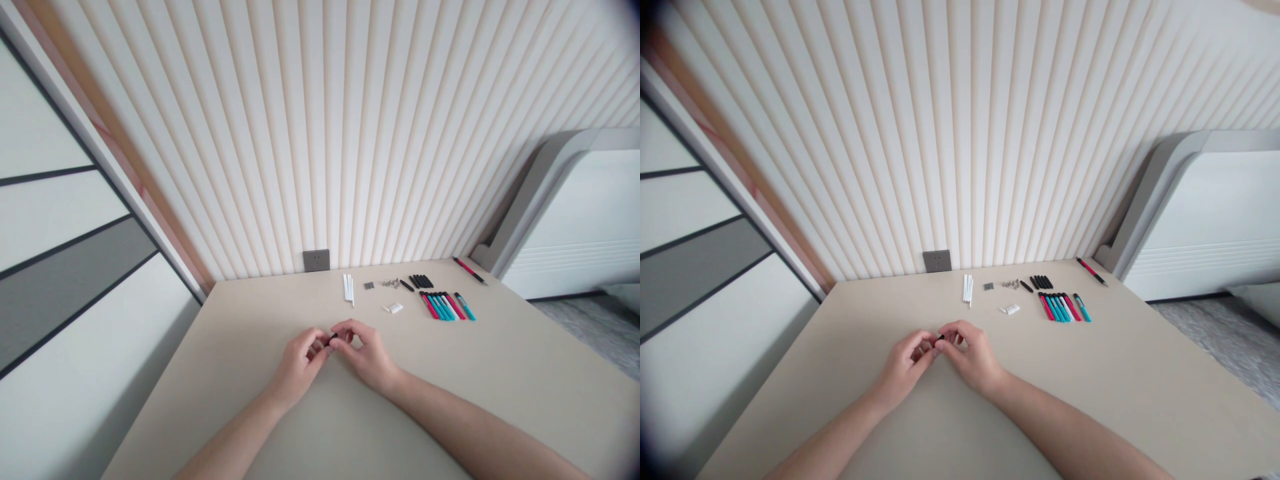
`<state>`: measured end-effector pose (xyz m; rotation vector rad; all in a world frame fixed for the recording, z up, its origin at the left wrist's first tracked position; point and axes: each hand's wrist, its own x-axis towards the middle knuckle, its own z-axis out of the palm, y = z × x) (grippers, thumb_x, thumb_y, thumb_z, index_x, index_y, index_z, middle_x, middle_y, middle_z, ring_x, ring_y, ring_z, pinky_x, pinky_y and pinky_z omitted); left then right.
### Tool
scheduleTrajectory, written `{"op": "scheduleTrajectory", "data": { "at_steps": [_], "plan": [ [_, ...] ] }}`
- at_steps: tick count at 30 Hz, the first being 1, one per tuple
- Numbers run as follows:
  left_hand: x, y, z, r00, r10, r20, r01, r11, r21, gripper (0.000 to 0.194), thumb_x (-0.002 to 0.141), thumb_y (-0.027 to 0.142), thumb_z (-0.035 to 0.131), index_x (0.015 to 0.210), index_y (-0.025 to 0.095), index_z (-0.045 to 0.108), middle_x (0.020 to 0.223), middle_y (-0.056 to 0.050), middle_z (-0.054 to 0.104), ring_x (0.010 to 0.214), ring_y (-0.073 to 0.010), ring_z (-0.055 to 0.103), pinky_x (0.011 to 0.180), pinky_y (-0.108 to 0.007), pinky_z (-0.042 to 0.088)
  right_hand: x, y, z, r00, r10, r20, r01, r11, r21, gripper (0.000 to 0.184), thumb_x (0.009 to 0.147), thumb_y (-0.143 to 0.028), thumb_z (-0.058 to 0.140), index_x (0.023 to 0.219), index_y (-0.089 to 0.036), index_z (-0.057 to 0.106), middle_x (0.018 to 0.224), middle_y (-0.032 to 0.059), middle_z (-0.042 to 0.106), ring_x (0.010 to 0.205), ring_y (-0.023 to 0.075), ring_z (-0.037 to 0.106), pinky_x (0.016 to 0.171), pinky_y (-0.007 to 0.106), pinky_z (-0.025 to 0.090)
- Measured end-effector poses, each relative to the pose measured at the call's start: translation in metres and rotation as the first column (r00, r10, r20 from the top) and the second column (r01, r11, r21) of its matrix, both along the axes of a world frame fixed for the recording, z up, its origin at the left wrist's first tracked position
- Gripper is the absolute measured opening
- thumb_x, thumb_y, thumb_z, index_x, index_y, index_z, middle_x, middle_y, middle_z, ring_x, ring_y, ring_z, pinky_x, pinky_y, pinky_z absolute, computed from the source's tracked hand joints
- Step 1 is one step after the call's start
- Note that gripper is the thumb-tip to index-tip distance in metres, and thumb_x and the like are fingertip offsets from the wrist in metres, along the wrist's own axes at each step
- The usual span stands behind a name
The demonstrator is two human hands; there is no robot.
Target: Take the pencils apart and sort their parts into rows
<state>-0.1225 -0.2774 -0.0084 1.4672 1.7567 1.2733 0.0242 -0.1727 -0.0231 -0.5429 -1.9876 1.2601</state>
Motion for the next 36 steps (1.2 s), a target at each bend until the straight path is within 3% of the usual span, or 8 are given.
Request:
{"op": "scheduleTrajectory", "data": {
  "at_steps": [4, 7, 13, 17, 22, 28, 36],
  "plan": [
    [0.000, -0.001, 0.000, 1.000, 0.023, 0.018, -0.023, 1.000, -0.002, 0.022, 0.089, 0.040, 0.060, 0.095, 0.019, 0.065, 0.078, -0.002, 0.067, 0.065, -0.0150, 0.061, 0.059, -0.024, 0.047, 0.008, 0.019, 0.007, 0.996, -0.040, 0.079, 0.019, 0.967, 0.254, 0.021, 0.096, -0.034, 0.051, 0.102, -0.024, 0.069, 0.093, 0.0067, 0.070, 0.087, 0.0217, 0.061, 0.079, 0.034, 0.046],
    [0.000, -0.002, 0.000, 0.999, 0.033, 0.032, -0.032, 0.999, -0.026, 0.026, 0.090, 0.043, 0.059, 0.097, 0.019, 0.065, 0.077, -0.002, 0.066, 0.063, -0.0145, 0.060, 0.057, -0.023, 0.047, 0.016, 0.047, 0.007, 0.959, -0.207, 0.191, 0.094, 0.875, 0.475, 0.025, 0.098, -0.028, 0.046, 0.102, -0.023, 0.069, 0.097, 0.0091, 0.070, 0.094, 0.0245, 0.060, 0.087, 0.038, 0.043],
    [0.000, -0.002, -0.002, 0.997, 0.031, 0.077, -0.029, 0.999, -0.027, 0.029, 0.091, 0.045, 0.057, 0.105, 0.020, 0.063, 0.083, -0.004, 0.069, 0.065, -0.0147, 0.062, 0.055, -0.023, 0.048, 0.038, 0.100, -0.001, 0.748, -0.569, 0.341, 0.192, 0.679, 0.709, 0.029, 0.096, -0.020, 0.043, 0.104, -0.020, 0.071, 0.106, 0.0101, 0.068, 0.101, 0.0253, 0.057, 0.089, 0.037, 0.037],
    [0.000, -0.002, -0.002, 0.997, 0.021, 0.076, -0.020, 1.000, -0.024, 0.028, 0.091, 0.044, 0.056, 0.104, 0.020, 0.063, 0.091, -0.005, 0.072, 0.064, -0.0142, 0.064, 0.055, -0.022, 0.048, 0.057, 0.125, -0.002, 0.615, -0.709, 0.347, 0.244, 0.589, 0.770, 0.029, 0.096, -0.020, 0.043, 0.104, -0.020, 0.072, 0.102, 0.0106, 0.068, 0.097, 0.0257, 0.056, 0.082, 0.037, 0.035],
    [0.000, -0.003, -0.001, 0.998, -0.006, 0.066, 0.008, 0.999, -0.031, 0.027, 0.093, 0.044, 0.055, 0.102, 0.020, 0.063, 0.093, -0.005, 0.072, 0.063, -0.0137, 0.065, 0.055, -0.022, 0.047, 0.058, 0.131, -0.003, 0.587, -0.721, 0.368, 0.173, 0.556, 0.813, 0.029, 0.096, -0.019, 0.045, 0.108, -0.021, 0.072, 0.102, 0.0110, 0.067, 0.098, 0.0265, 0.054, 0.080, 0.036, 0.033],
    [-0.001, -0.002, -0.002, 1.000, 0.030, 0.001, -0.030, 0.998, -0.057, 0.028, 0.092, 0.043, 0.056, 0.105, 0.019, 0.061, 0.065, 0.001, 0.064, 0.061, -0.0154, 0.063, 0.055, -0.023, 0.046, 0.033, 0.116, -0.003, 0.630, -0.664, 0.402, 0.071, 0.565, 0.822, 0.028, 0.096, -0.022, 0.046, 0.111, -0.022, 0.070, 0.111, 0.0124, 0.065, 0.101, 0.0270, 0.053, 0.086, 0.038, 0.033],
    [0.000, -0.002, 0.000, 1.000, 0.015, -0.004, -0.015, 0.999, -0.042, 0.025, 0.091, 0.040, 0.057, 0.102, 0.018, 0.061, 0.067, 0.001, 0.063, 0.061, -0.0148, 0.063, 0.057, -0.023, 0.046, 0.019, 0.115, -0.006, 0.654, -0.647, 0.392, 0.022, 0.535, 0.845, 0.026, 0.096, -0.026, 0.049, 0.101, -0.022, 0.073, 0.122, 0.0122, 0.061, 0.111, 0.0278, 0.050, 0.093, 0.041, 0.032]
  ]
}}
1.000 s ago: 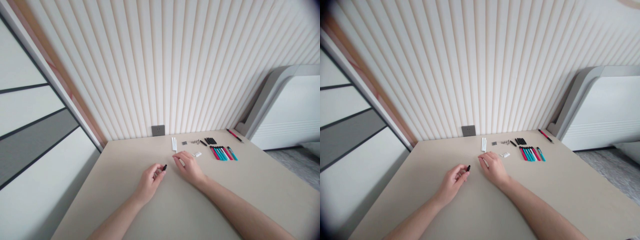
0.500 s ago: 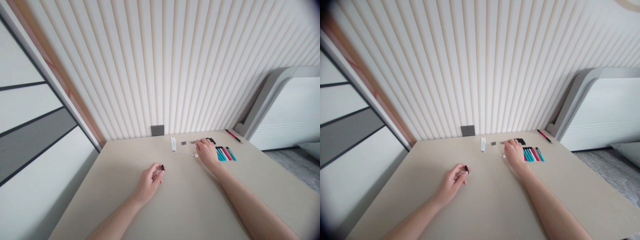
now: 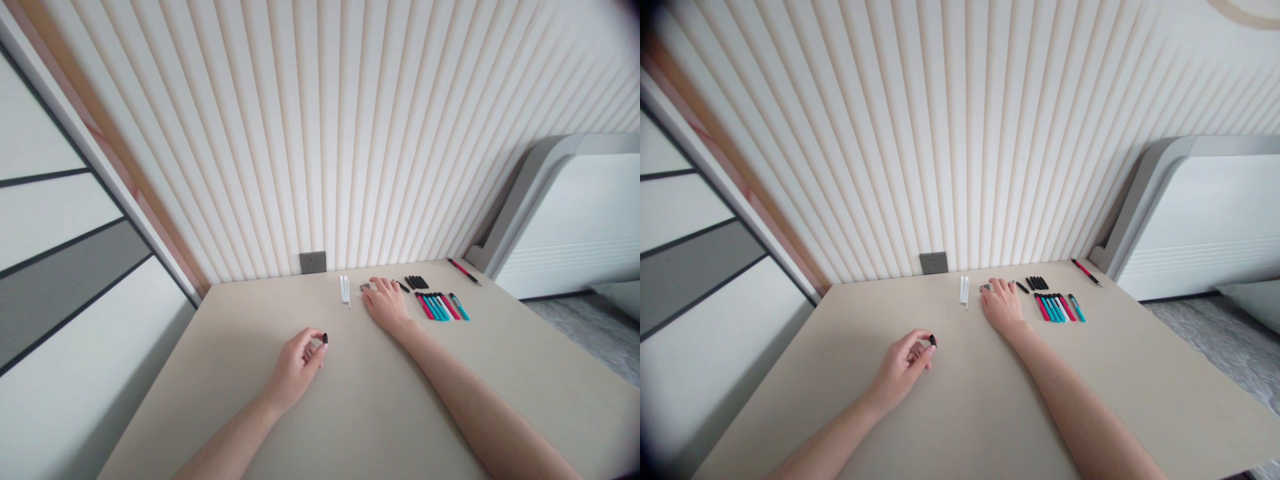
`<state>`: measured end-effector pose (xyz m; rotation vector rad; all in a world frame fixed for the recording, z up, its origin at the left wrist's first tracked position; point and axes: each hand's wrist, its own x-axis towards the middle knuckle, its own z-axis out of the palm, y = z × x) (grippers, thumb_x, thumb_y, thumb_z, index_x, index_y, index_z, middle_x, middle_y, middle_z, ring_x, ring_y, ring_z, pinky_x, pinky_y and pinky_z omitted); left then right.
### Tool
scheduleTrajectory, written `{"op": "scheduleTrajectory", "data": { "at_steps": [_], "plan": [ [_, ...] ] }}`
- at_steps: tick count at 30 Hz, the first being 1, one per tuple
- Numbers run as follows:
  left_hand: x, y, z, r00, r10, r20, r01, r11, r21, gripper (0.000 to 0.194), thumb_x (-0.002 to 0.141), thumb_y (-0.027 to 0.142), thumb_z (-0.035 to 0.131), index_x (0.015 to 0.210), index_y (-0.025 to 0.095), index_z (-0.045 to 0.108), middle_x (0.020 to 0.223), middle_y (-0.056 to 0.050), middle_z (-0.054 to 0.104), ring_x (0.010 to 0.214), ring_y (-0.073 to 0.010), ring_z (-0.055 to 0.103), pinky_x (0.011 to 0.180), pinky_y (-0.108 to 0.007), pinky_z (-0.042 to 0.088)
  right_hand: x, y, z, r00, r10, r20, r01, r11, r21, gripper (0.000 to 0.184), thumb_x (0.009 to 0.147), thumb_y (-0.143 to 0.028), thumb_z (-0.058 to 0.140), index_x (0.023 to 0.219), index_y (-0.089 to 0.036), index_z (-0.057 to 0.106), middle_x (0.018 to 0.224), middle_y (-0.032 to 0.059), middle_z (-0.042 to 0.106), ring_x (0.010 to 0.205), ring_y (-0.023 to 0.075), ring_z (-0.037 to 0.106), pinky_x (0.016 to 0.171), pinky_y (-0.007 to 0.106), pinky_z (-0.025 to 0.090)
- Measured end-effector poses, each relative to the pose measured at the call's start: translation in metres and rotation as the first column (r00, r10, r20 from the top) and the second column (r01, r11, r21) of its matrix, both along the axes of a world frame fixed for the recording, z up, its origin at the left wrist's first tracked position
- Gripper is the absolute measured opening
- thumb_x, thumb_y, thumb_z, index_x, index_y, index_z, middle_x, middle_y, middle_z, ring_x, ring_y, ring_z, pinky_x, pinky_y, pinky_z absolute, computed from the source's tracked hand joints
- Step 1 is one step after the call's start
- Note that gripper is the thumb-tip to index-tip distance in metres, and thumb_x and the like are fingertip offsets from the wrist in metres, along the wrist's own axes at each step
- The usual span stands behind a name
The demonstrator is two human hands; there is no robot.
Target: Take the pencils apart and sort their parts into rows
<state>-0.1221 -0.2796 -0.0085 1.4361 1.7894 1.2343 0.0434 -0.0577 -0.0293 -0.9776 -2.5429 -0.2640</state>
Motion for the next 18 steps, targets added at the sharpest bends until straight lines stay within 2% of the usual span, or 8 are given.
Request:
{"op": "scheduleTrajectory", "data": {
  "at_steps": [5, 9, 14, 18],
  "plan": [
    [-0.0001, -0.0003, -0.0004, 1.000, -0.010, -0.008, 0.010, 1.000, -0.009, 0.024, 0.092, 0.040, 0.056, 0.102, 0.018, 0.061, 0.068, 0.001, 0.063, 0.062, -0.0146, 0.063, 0.058, -0.023, 0.046, 0.0049, -0.0016, -0.0023, 0.999, 0.038, -0.011, -0.038, 0.999, -0.002, 0.026, 0.096, -0.024, 0.049, 0.093, -0.023, 0.075, 0.121, 0.0099, 0.063, 0.112, 0.0255, 0.050, 0.099, 0.041, 0.029],
    [0.0004, -0.0004, -0.0006, 1.000, -0.016, -0.008, 0.016, 1.000, -0.007, 0.024, 0.092, 0.039, 0.056, 0.101, 0.018, 0.062, 0.068, 0.001, 0.063, 0.062, -0.0144, 0.064, 0.058, -0.023, 0.047, 0.0078, -0.0030, -0.0024, 0.998, 0.039, -0.040, -0.039, 0.999, -0.012, 0.024, 0.096, -0.026, 0.050, 0.102, -0.024, 0.074, 0.122, 0.0090, 0.064, 0.114, 0.0250, 0.050, 0.099, 0.041, 0.029],
    [0.0004, -0.0003, 0.0000, 1.000, -0.023, 0.002, 0.023, 1.000, -0.001, 0.023, 0.092, 0.039, 0.056, 0.101, 0.018, 0.062, 0.069, 0.001, 0.063, 0.063, -0.0144, 0.065, 0.058, -0.023, 0.047, 0.0080, -0.0057, -0.0019, 0.998, 0.053, -0.043, -0.054, 0.998, -0.029, 0.026, 0.098, -0.029, 0.049, 0.095, -0.025, 0.075, 0.123, 0.0084, 0.064, 0.114, 0.0254, 0.050, 0.100, 0.043, 0.027],
    [-0.0002, -0.0003, 0.0003, 0.999, -0.037, 0.001, 0.037, 0.999, -0.006, 0.023, 0.092, 0.039, 0.056, 0.101, 0.018, 0.062, 0.068, 0.001, 0.063, 0.062, -0.0140, 0.064, 0.058, -0.022, 0.047, 0.0082, -0.0078, -0.0009, 0.996, 0.072, -0.050, -0.074, 0.997, -0.032, 0.025, 0.098, -0.031, 0.049, 0.102, -0.025, 0.073, 0.122, 0.0075, 0.064, 0.114, 0.0250, 0.051, 0.100, 0.044, 0.027]
  ]
}}
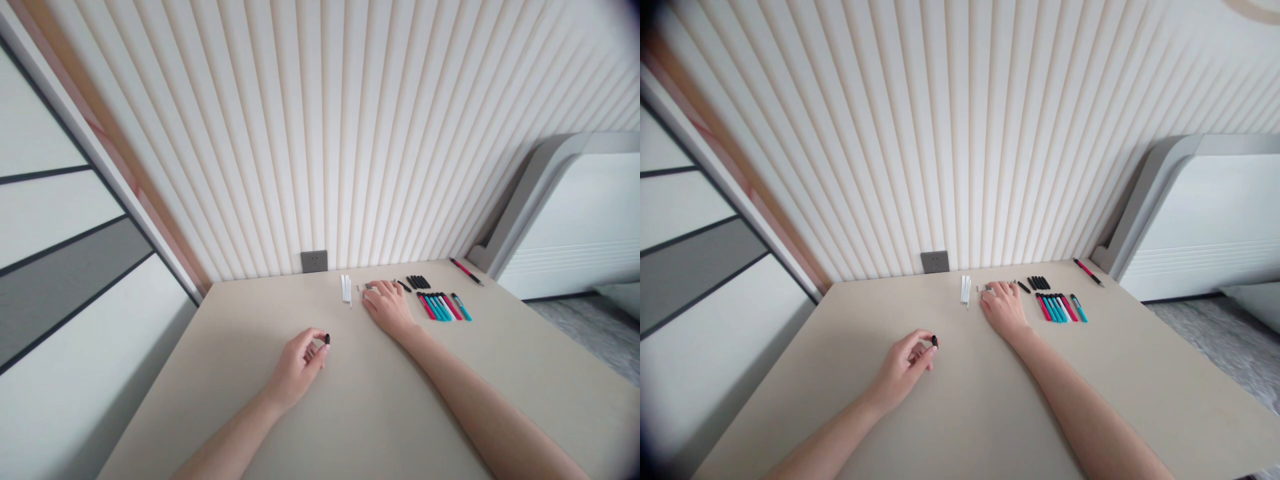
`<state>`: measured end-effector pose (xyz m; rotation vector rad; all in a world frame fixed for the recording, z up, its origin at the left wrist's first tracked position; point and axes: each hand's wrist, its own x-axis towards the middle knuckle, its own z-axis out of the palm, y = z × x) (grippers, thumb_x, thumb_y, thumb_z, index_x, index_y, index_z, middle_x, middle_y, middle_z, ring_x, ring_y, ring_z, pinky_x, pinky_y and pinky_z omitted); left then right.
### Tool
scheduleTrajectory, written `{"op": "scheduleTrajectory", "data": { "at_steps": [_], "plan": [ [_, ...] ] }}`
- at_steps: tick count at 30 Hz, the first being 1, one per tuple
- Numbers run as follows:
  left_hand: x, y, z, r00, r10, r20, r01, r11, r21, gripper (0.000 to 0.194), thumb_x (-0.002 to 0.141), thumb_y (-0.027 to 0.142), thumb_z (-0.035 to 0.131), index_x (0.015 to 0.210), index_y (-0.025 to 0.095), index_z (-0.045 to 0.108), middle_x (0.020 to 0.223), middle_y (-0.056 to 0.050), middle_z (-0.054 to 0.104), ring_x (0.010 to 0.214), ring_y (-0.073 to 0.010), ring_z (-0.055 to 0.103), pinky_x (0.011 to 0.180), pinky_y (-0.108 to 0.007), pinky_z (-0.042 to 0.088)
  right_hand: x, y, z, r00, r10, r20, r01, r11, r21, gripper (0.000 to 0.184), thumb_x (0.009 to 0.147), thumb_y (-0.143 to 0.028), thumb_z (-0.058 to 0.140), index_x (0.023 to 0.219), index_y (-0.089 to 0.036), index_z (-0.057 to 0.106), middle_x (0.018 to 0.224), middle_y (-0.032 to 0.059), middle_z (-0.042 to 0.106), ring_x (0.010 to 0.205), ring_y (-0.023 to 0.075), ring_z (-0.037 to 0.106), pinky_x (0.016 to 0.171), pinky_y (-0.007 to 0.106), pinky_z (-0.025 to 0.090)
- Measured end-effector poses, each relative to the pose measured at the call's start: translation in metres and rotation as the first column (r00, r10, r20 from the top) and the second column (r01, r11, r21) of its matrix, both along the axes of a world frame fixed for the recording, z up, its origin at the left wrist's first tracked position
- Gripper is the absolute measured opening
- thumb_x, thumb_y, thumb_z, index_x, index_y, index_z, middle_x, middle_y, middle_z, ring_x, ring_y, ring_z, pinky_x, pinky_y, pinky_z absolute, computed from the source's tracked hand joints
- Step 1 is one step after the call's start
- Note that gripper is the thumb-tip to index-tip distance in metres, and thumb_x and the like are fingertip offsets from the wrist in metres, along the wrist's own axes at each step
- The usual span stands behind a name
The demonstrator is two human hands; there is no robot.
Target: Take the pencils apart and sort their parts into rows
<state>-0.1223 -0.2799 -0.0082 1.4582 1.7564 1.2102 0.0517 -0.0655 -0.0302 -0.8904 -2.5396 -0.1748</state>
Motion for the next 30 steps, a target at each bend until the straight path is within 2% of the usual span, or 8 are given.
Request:
{"op": "scheduleTrajectory", "data": {
  "at_steps": [11, 19, 24, 27, 30],
  "plan": [
    [0.001, -0.001, 0.002, 1.000, -0.021, -0.005, 0.021, 1.000, -0.005, 0.022, 0.092, 0.038, 0.056, 0.100, 0.018, 0.062, 0.071, 0.001, 0.065, 0.060, -0.0131, 0.063, 0.057, -0.022, 0.045, 0.002, -0.003, 0.001, 0.992, 0.121, -0.027, -0.121, 0.993, 0.000, 0.024, 0.098, -0.028, 0.051, 0.092, -0.025, 0.073, 0.115, 0.0055, 0.069, 0.111, 0.0231, 0.054, 0.105, 0.045, 0.024],
    [0.001, -0.001, 0.002, 1.000, -0.023, -0.008, 0.023, 1.000, -0.005, 0.022, 0.092, 0.037, 0.056, 0.101, 0.018, 0.062, 0.071, 0.001, 0.064, 0.060, -0.0129, 0.062, 0.056, -0.022, 0.045, 0.001, -0.004, -0.002, 0.990, 0.122, -0.064, -0.123, 0.992, -0.017, 0.021, 0.096, -0.029, 0.056, 0.089, -0.025, 0.074, 0.110, 0.0048, 0.071, 0.107, 0.0227, 0.056, 0.104, 0.045, 0.025],
    [0.002, -0.001, 0.002, 0.999, -0.043, 0.014, 0.043, 0.999, -0.009, 0.022, 0.092, 0.038, 0.056, 0.100, 0.019, 0.061, 0.069, 0.002, 0.062, 0.057, -0.0119, 0.060, 0.055, -0.021, 0.044, 0.001, -0.004, 0.002, 0.979, 0.191, -0.076, -0.193, 0.981, -0.012, 0.023, 0.098, -0.021, 0.051, 0.089, -0.021, 0.072, 0.098, 0.0055, 0.073, 0.100, 0.0211, 0.059, 0.106, 0.045, 0.024],
    [0.001, -0.001, 0.001, 0.999, -0.044, 0.021, 0.045, 0.999, -0.017, 0.022, 0.091, 0.039, 0.057, 0.099, 0.019, 0.061, 0.065, 0.004, 0.058, 0.055, -0.0116, 0.057, 0.054, -0.021, 0.043, 0.000, -0.009, 0.007, 0.962, 0.230, -0.146, -0.238, 0.970, -0.039, 0.025, 0.098, -0.019, 0.049, 0.087, -0.020, 0.071, 0.093, 0.0055, 0.074, 0.097, 0.0208, 0.061, 0.107, 0.046, 0.024],
    [0.001, 0.000, 0.001, 0.999, -0.046, 0.014, 0.046, 0.998, -0.032, 0.023, 0.091, 0.041, 0.057, 0.098, 0.019, 0.061, 0.062, 0.005, 0.057, 0.054, -0.0117, 0.056, 0.054, -0.021, 0.043, -0.004, -0.026, 0.013, 0.915, 0.225, -0.335, -0.289, 0.944, -0.157, 0.025, 0.099, -0.024, 0.049, 0.084, -0.021, 0.070, 0.094, 0.0051, 0.073, 0.094, 0.0200, 0.062, 0.102, 0.043, 0.032]
  ]
}}
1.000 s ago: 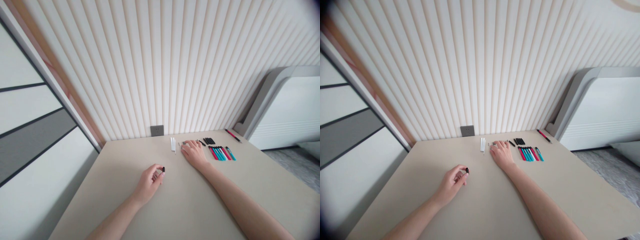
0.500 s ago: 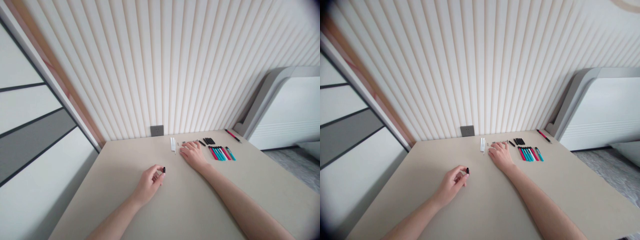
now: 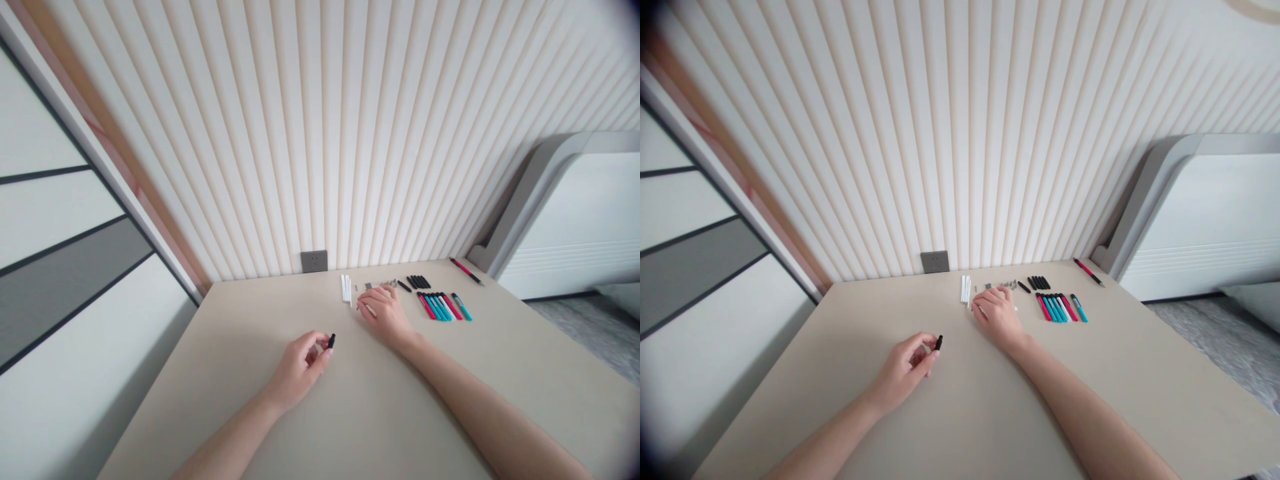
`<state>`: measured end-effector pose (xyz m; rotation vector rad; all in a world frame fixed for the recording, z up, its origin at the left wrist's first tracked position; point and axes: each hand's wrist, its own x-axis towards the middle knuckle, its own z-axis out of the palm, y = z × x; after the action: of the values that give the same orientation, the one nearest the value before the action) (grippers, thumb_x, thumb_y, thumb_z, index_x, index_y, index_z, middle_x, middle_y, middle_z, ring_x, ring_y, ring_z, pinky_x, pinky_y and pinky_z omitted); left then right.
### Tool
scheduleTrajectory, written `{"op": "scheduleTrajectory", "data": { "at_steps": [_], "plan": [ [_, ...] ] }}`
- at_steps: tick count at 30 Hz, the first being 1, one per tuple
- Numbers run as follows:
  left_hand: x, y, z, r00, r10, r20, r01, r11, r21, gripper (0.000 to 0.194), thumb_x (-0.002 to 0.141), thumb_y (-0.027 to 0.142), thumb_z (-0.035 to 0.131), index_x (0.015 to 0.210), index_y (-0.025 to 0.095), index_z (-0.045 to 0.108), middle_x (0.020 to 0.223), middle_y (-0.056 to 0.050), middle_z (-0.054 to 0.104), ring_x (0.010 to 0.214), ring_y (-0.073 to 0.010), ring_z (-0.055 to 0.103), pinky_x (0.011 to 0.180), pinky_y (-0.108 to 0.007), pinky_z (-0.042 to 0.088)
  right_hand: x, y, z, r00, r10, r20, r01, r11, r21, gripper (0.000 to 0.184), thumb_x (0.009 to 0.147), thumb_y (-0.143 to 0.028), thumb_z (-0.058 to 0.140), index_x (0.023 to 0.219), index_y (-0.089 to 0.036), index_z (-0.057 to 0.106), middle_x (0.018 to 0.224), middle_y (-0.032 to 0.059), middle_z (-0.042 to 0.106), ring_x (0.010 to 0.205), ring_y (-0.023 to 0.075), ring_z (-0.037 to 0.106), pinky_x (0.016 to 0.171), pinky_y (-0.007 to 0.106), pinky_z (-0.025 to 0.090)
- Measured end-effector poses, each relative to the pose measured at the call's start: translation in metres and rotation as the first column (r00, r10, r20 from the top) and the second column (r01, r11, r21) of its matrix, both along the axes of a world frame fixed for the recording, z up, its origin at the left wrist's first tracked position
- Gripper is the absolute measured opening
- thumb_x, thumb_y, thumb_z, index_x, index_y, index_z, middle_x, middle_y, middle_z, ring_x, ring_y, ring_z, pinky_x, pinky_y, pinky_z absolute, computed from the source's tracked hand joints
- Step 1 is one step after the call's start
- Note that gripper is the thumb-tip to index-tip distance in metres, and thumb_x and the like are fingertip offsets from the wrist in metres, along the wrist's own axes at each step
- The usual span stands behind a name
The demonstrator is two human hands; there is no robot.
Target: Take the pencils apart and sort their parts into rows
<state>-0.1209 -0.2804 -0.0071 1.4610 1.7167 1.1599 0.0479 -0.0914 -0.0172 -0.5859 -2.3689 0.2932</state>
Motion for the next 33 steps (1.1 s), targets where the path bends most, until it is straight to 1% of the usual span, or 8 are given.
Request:
{"op": "scheduleTrajectory", "data": {
  "at_steps": [2, 4, 7, 13, 22, 27, 31, 33],
  "plan": [
    [0.000, 0.000, 0.000, 1.000, 0.000, -0.014, 0.000, 1.000, -0.009, 0.023, 0.090, 0.041, 0.057, 0.097, 0.019, 0.062, 0.063, 0.004, 0.058, 0.054, -0.0119, 0.056, 0.054, -0.022, 0.043, -0.004, -0.016, 0.004, 0.990, 0.023, -0.140, -0.048, 0.983, -0.176, 0.026, 0.099, -0.029, 0.049, 0.084, -0.022, 0.069, 0.095, 0.0052, 0.073, 0.093, 0.0196, 0.063, 0.095, 0.038, 0.040],
    [0.000, 0.000, 0.001, 1.000, 0.005, -0.028, -0.005, 1.000, -0.014, 0.023, 0.090, 0.041, 0.058, 0.096, 0.020, 0.062, 0.063, 0.004, 0.058, 0.055, -0.0122, 0.056, 0.055, -0.022, 0.043, -0.008, -0.033, 0.008, 0.968, 0.060, -0.242, -0.137, 0.939, -0.316, 0.026, 0.098, -0.032, 0.049, 0.085, -0.022, 0.069, 0.093, 0.0053, 0.073, 0.093, 0.0196, 0.064, 0.089, 0.036, 0.044],
    [0.000, 0.000, 0.002, 0.999, 0.009, -0.032, -0.009, 1.000, -0.013, 0.022, 0.089, 0.040, 0.059, 0.095, 0.020, 0.063, 0.063, 0.003, 0.060, 0.055, -0.0125, 0.055, 0.055, -0.022, 0.043, -0.013, -0.049, 0.010, 0.946, 0.142, -0.290, -0.252, 0.888, -0.385, 0.024, 0.097, -0.034, 0.051, 0.087, -0.023, 0.071, 0.091, 0.0052, 0.073, 0.091, 0.0196, 0.065, 0.087, 0.035, 0.046],
    [0.001, 0.000, 0.004, 1.000, -0.005, -0.023, 0.005, 1.000, -0.012, 0.019, 0.089, 0.038, 0.059, 0.093, 0.019, 0.062, 0.062, 0.003, 0.060, 0.055, -0.0124, 0.054, 0.055, -0.022, 0.043, -0.015, -0.053, 0.008, 0.940, 0.173, -0.294, -0.286, 0.871, -0.400, 0.023, 0.095, -0.034, 0.054, 0.085, -0.022, 0.071, 0.088, 0.0049, 0.072, 0.087, 0.0188, 0.065, 0.086, 0.035, 0.047],
    [0.002, 0.000, 0.007, 0.999, -0.003, -0.039, 0.001, 0.999, -0.032, 0.019, 0.087, 0.037, 0.058, 0.090, 0.019, 0.062, 0.058, 0.005, 0.055, 0.053, -0.0121, 0.050, 0.055, -0.023, 0.040, -0.016, -0.058, 0.011, 0.934, 0.194, -0.301, -0.306, 0.871, -0.386, 0.022, 0.095, -0.032, 0.055, 0.083, -0.022, 0.070, 0.087, 0.0046, 0.071, 0.086, 0.0182, 0.065, 0.084, 0.035, 0.048],
    [0.001, 0.000, 0.005, 1.000, -0.011, -0.025, 0.010, 0.999, -0.033, 0.020, 0.087, 0.039, 0.058, 0.092, 0.019, 0.062, 0.058, 0.005, 0.056, 0.053, -0.0122, 0.050, 0.055, -0.023, 0.040, -0.016, -0.061, 0.011, 0.930, 0.217, -0.296, -0.321, 0.871, -0.372, 0.023, 0.096, -0.032, 0.054, 0.083, -0.023, 0.070, 0.087, 0.0045, 0.071, 0.086, 0.0182, 0.064, 0.083, 0.035, 0.048],
    [0.002, 0.000, 0.005, 0.999, 0.016, -0.029, -0.016, 1.000, -0.020, 0.022, 0.087, 0.040, 0.059, 0.093, 0.020, 0.063, 0.057, 0.004, 0.056, 0.053, -0.0127, 0.052, 0.053, -0.023, 0.041, -0.015, -0.059, 0.006, 0.934, 0.284, -0.217, -0.339, 0.897, -0.283, 0.025, 0.099, -0.032, 0.050, 0.091, -0.023, 0.072, 0.092, 0.0052, 0.072, 0.089, 0.0185, 0.064, 0.086, 0.036, 0.046],
    [0.002, 0.000, 0.006, 0.999, 0.026, -0.020, -0.026, 1.000, -0.013, 0.023, 0.087, 0.042, 0.059, 0.093, 0.020, 0.063, 0.057, 0.004, 0.057, 0.053, -0.0128, 0.053, 0.053, -0.022, 0.041, -0.014, -0.053, 0.003, 0.963, 0.235, -0.133, -0.261, 0.938, -0.230, 0.028, 0.100, -0.032, 0.045, 0.101, -0.024, 0.072, 0.100, 0.0068, 0.071, 0.094, 0.0195, 0.063, 0.088, 0.036, 0.046]
  ]
}}
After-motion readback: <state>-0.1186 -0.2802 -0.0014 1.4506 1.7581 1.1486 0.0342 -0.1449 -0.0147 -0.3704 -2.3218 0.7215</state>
